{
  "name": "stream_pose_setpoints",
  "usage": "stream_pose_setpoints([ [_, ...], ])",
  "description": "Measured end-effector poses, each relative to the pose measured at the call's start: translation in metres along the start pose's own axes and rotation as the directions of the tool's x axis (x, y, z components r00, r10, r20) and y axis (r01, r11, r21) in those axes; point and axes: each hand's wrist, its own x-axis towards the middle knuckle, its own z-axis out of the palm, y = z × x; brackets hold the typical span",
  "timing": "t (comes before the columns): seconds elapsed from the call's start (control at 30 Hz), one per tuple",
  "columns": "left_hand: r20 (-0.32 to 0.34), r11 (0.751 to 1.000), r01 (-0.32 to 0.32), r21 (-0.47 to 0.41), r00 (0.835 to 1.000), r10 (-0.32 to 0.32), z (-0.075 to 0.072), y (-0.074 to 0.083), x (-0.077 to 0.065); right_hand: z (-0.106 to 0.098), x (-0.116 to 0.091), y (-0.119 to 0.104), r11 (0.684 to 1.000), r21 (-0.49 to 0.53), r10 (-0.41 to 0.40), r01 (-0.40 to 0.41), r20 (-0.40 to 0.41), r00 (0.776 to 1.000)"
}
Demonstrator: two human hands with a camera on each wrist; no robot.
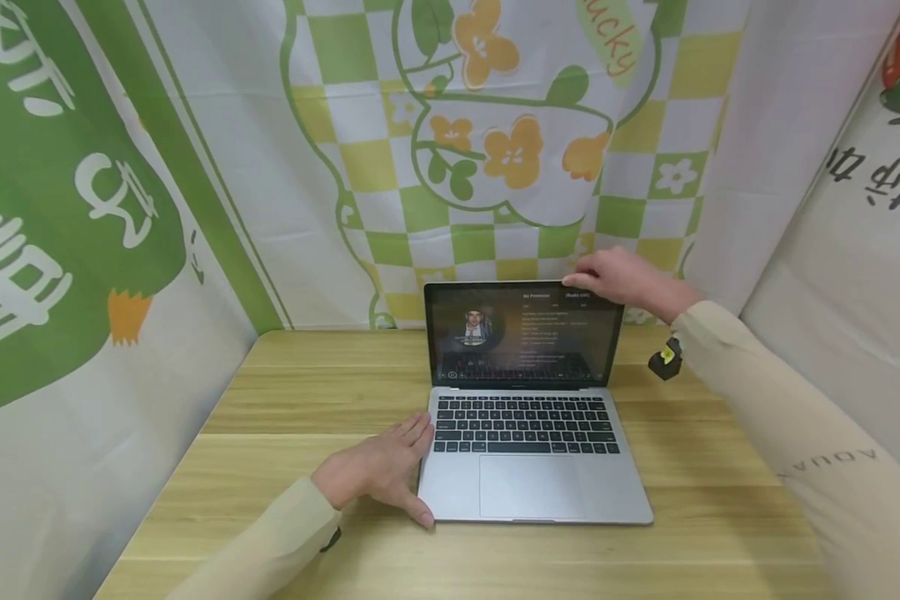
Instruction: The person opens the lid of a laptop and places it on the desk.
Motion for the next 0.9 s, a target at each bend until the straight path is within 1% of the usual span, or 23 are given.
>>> stream_pose_setpoints([
  [0.2,-0.010,1.000,-0.016,-0.007,1.000,0.016,-0.001,0.000,0.000,0.001,0.003,0.007,0.999,-0.032,0.021,-0.022,-0.026,0.999],
  [0.4,0.001,1.000,-0.009,-0.013,1.000,0.009,-0.001,0.000,0.000,-0.001,0.006,0.009,0.996,-0.042,0.074,-0.076,-0.036,0.997],
  [0.63,-0.002,1.000,-0.016,-0.017,1.000,0.016,0.000,-0.001,0.000,-0.001,0.010,0.014,0.992,-0.022,0.124,-0.125,-0.043,0.991],
  [0.9,-0.007,1.000,-0.019,-0.022,1.000,0.019,0.001,-0.001,0.001,0.006,0.011,0.021,0.982,-0.010,0.189,-0.190,-0.082,0.979],
])
